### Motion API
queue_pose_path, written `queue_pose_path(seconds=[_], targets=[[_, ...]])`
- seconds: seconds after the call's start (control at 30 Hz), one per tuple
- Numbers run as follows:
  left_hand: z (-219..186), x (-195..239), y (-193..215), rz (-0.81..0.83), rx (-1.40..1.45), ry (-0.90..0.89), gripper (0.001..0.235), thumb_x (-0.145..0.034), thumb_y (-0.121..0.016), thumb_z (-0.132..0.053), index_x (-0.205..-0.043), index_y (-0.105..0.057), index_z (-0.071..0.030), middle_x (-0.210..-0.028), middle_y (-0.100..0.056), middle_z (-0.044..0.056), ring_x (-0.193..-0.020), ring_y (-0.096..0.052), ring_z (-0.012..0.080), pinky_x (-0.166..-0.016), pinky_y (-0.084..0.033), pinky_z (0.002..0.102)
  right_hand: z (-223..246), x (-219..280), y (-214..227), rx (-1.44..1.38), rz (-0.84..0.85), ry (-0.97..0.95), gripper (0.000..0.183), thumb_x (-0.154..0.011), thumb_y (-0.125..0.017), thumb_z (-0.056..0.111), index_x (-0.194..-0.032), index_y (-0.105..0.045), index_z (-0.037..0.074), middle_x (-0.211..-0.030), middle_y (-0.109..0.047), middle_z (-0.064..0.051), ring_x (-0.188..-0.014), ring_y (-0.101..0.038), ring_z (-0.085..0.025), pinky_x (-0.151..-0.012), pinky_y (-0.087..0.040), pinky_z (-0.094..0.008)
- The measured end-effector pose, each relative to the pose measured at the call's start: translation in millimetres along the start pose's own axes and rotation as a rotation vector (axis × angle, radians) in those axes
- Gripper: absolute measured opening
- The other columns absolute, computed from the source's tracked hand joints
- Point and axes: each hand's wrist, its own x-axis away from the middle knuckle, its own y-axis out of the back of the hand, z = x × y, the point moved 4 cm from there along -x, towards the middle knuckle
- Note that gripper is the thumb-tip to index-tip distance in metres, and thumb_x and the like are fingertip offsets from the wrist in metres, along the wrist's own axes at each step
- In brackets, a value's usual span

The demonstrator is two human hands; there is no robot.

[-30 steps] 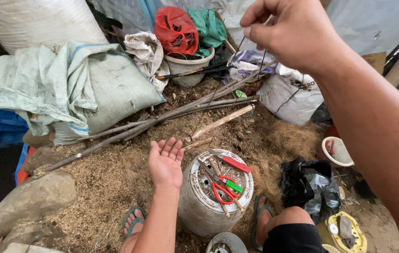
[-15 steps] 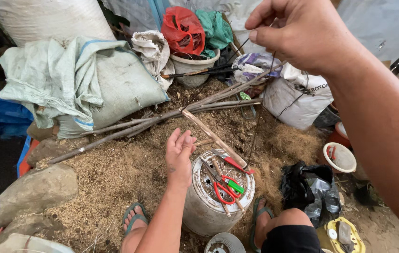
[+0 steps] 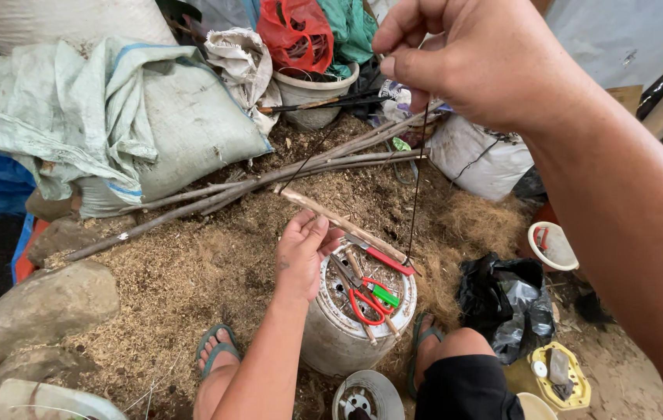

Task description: The person sits on the ground and assembles a fishing rig by threading a line through a small wooden stick and tying knots. They use scissors to trim the line and repeat the process with another stick.

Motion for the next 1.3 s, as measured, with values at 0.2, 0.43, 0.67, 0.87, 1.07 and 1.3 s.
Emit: queue_pose_path(seconds=[0.2, 0.43, 0.67, 0.87, 1.07, 1.3], targets=[[0, 0, -4, 0.016, 0.035, -0.031, 0.023, -0.100, -0.063, -0.012, -0.120, -0.059, 0.000, -0.104, -0.074, 0.012, -0.089, -0.070, 0.0180, -0.080, -0.059, 0.031, 1, 2, -1, 0.019, -0.007, -0.008, 0.013, -0.096, -0.073, 0.006, -0.106, -0.068, 0.001, -0.084, -0.068, -0.002, -0.065, -0.068, -0.009, -0.056, -0.052, -0.024], [-33, 17, 7, -0.388, -0.344, 0.046, 0.040, -0.098, -0.067, -0.011, -0.134, -0.050, -0.006, -0.115, -0.066, 0.009, -0.095, -0.065, 0.0133, -0.082, -0.054, 0.025, -35, -10, -2, -0.040, -0.060, -0.111, 0.013, -0.093, -0.073, 0.004, -0.105, -0.068, 0.001, -0.082, -0.067, -0.001, -0.062, -0.064, -0.008, -0.054, -0.050, -0.024], [-92, 29, 73, -0.448, -0.158, -0.262, 0.033, -0.098, -0.063, -0.002, -0.130, -0.056, 0.003, -0.098, -0.069, 0.011, -0.083, -0.065, 0.0156, -0.073, -0.051, 0.027, -118, -33, -47, -0.107, 0.076, -0.188, 0.015, -0.093, -0.073, 0.003, -0.107, -0.069, 0.000, -0.081, -0.066, -0.002, -0.062, -0.062, -0.007, -0.052, -0.049, -0.023], [-102, 24, 71, -0.420, -0.208, -0.285, 0.030, -0.098, -0.061, -0.002, -0.128, -0.058, 0.000, -0.096, -0.074, 0.012, -0.084, -0.069, 0.0142, -0.077, -0.052, 0.026, -175, -49, -105, -0.010, 0.270, -0.063, 0.018, -0.091, -0.071, 0.004, -0.109, -0.072, 0.004, -0.088, -0.070, 0.000, -0.083, -0.064, -0.007, -0.075, -0.054, -0.022], [-91, 10, 47, -0.375, -0.161, -0.225, 0.028, -0.098, -0.060, -0.004, -0.126, -0.059, 0.001, -0.100, -0.074, 0.013, -0.083, -0.069, 0.0161, -0.076, -0.053, 0.029, -247, -53, -146, 0.103, 0.288, -0.225, 0.018, -0.090, -0.073, 0.008, -0.107, -0.073, 0.007, -0.087, -0.072, -0.002, -0.079, -0.065, -0.011, -0.073, -0.054, -0.028], [-90, 10, 51, -0.351, -0.127, -0.225, 0.027, -0.099, -0.059, -0.003, -0.125, -0.059, 0.002, -0.099, -0.073, 0.012, -0.084, -0.068, 0.0160, -0.077, -0.053, 0.029, -333, -49, -192, 0.110, 0.286, -0.166, 0.017, -0.090, -0.069, 0.006, -0.106, -0.074, 0.004, -0.088, -0.075, -0.008, -0.079, -0.069, -0.015, -0.073, -0.057, -0.031]])
